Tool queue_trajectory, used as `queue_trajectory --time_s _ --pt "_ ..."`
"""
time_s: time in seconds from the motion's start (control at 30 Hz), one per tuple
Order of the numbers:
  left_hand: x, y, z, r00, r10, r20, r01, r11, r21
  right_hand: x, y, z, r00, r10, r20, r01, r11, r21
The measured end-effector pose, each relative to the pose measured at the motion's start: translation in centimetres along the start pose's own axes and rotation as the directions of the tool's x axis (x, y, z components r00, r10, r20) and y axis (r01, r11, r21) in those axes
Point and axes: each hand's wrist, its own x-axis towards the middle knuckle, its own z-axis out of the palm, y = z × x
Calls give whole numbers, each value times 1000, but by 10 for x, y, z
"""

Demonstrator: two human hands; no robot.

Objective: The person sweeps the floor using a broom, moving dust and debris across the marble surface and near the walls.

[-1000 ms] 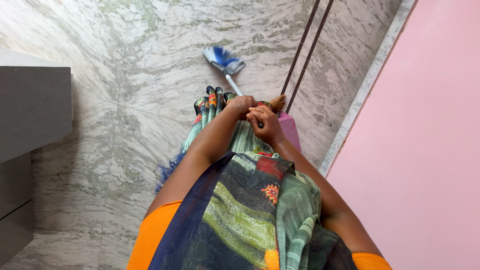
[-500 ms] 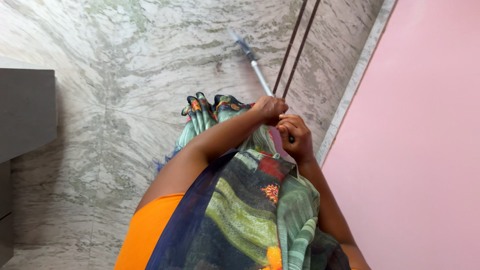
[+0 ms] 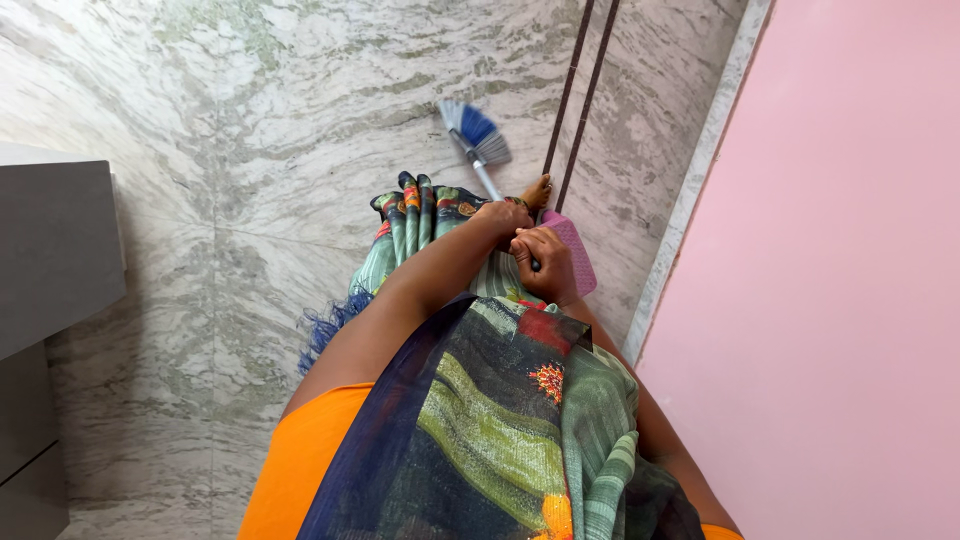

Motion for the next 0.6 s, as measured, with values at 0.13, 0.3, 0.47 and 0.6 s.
queue_trajectory --time_s 0.13,0.3,0.47,0.6 --pt "-52 14 -18 999 -45 1 45 999 -12 2 -13 -20 1000 5 -22 -3 996 93" --pt "-88 52 -59 974 92 -207 -70 991 112 8 -50 -76 991 -12 -132 35 984 175" --pt "-78 34 -80 950 -27 -310 32 999 11 45 -61 -77 987 -139 -85 142 989 30" --pt "-34 -24 -63 936 -100 -337 87 995 -53 76 -42 -42 991 -132 -2 132 989 -70"
